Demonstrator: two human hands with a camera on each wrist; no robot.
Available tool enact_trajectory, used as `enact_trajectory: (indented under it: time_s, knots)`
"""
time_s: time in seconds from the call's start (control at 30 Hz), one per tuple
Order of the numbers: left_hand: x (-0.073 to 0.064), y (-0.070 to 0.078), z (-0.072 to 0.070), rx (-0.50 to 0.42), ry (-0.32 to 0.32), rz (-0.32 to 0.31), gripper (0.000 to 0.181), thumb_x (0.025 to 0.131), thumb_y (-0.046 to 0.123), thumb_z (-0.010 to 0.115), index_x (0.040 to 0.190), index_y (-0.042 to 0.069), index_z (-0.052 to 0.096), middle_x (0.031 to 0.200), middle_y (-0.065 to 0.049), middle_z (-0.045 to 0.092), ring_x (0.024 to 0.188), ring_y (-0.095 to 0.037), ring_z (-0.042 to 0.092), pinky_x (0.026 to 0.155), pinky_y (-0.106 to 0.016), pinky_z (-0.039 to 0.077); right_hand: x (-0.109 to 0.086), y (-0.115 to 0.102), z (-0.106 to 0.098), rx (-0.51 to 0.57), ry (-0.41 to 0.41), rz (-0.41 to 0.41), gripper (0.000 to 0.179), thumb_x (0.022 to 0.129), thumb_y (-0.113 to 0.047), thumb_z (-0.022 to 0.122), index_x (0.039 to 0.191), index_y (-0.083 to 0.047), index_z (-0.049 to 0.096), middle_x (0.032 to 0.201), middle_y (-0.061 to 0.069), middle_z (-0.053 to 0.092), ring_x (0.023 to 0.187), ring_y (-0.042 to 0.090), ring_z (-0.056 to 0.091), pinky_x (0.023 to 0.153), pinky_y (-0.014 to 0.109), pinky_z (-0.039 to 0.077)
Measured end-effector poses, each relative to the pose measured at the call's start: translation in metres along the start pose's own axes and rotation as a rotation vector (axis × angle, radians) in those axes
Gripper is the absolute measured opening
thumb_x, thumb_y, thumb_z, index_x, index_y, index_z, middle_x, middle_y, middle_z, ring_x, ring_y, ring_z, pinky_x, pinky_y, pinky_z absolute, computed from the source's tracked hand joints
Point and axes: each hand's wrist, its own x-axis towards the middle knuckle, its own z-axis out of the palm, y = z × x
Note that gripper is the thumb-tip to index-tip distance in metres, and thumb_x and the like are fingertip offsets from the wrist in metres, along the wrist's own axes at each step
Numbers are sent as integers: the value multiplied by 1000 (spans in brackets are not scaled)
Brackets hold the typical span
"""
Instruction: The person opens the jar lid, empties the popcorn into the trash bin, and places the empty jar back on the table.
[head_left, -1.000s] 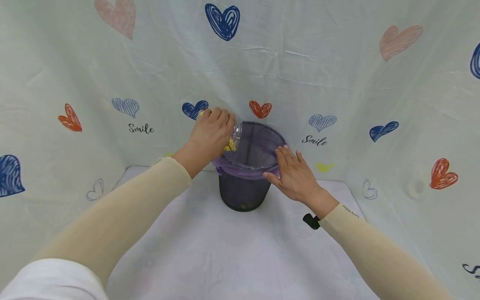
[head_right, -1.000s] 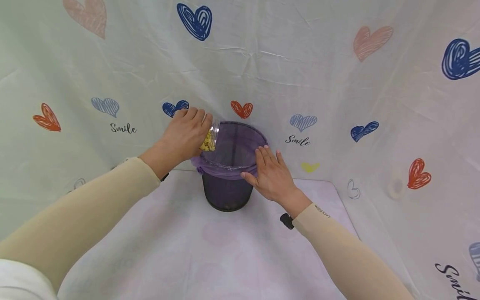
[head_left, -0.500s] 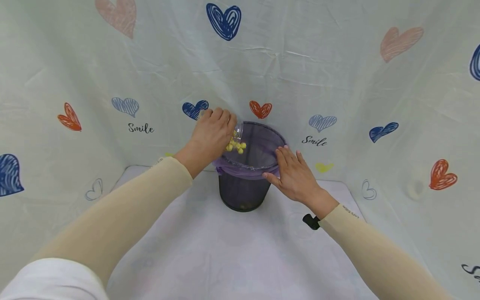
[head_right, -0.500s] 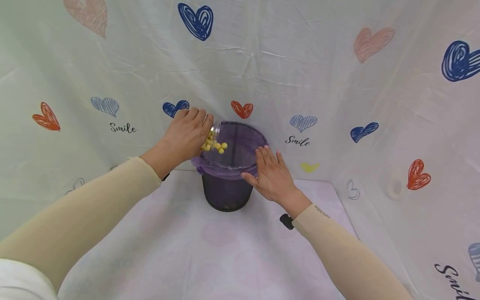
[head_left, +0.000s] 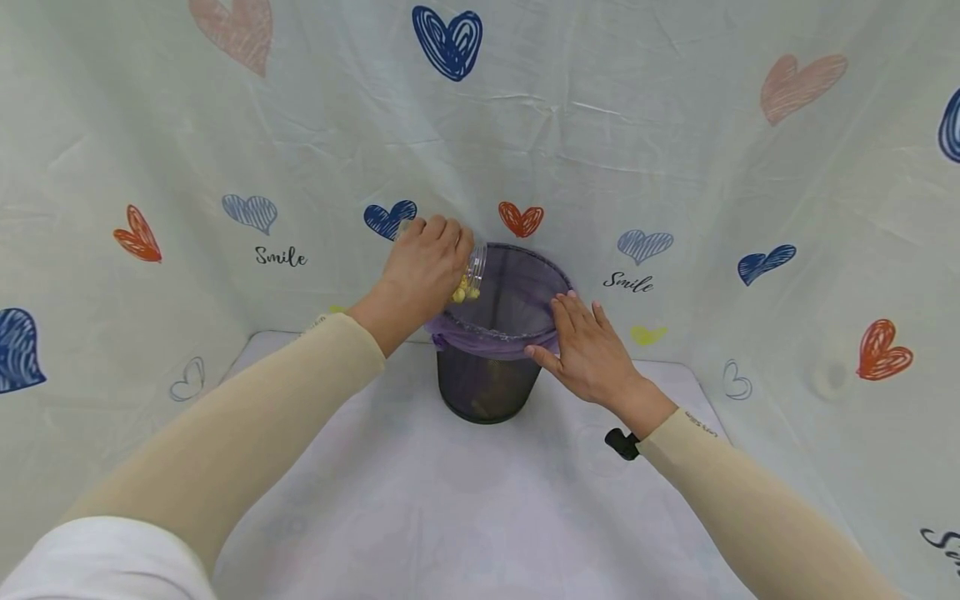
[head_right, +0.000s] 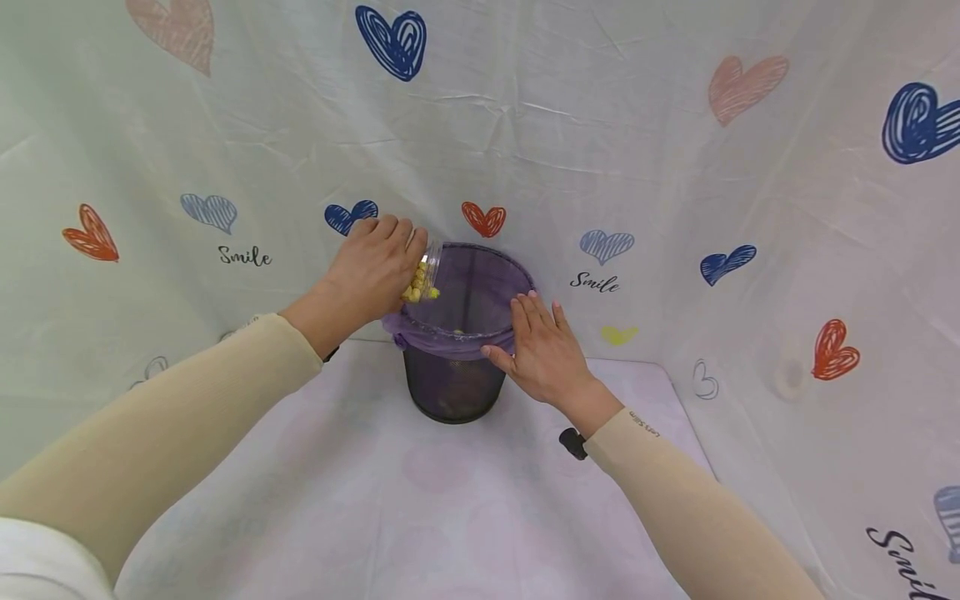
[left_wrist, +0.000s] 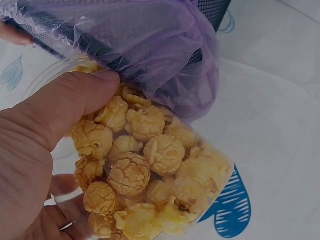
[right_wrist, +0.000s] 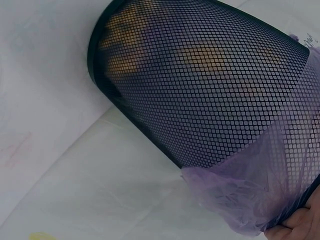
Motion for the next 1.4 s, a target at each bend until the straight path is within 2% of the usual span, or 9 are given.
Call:
enact_trajectory:
  time_s: [0.23,0.5,0.8,1.1,1.4]
  knots:
    - [1,0,-2,14,-40,6,59,103,22,62,154,-1,43,143,-20,55,129,-37,50,112,-47,45,0,1,1,5,9,-3,93,104,-61,53,161,9,30,169,26,31,161,41,22,128,65,15]
    - [2,1,-4,17,-43,13,60,103,23,63,153,-1,43,144,-20,55,129,-37,50,111,-47,45,0,2,0,11,13,-3,93,104,-60,54,160,10,30,169,27,32,161,41,23,129,65,15]
    - [3,3,-7,47,-104,29,66,101,23,67,155,0,39,148,-20,51,133,-38,47,113,-47,43,0,3,1,3,20,-9,93,104,-61,53,160,9,31,168,26,33,161,40,23,129,64,16]
    - [5,4,-7,51,-108,35,66,101,23,68,155,0,40,149,-20,51,135,-37,48,114,-47,43,1,3,1,11,11,-5,94,104,-62,53,161,9,30,169,26,31,161,40,22,129,64,14]
    - [5,7,-9,64,-109,41,58,104,22,63,154,0,42,146,-19,53,132,-36,49,114,-46,44,0,2,3,5,9,1,94,104,-62,53,161,9,29,169,25,30,161,40,21,129,64,13]
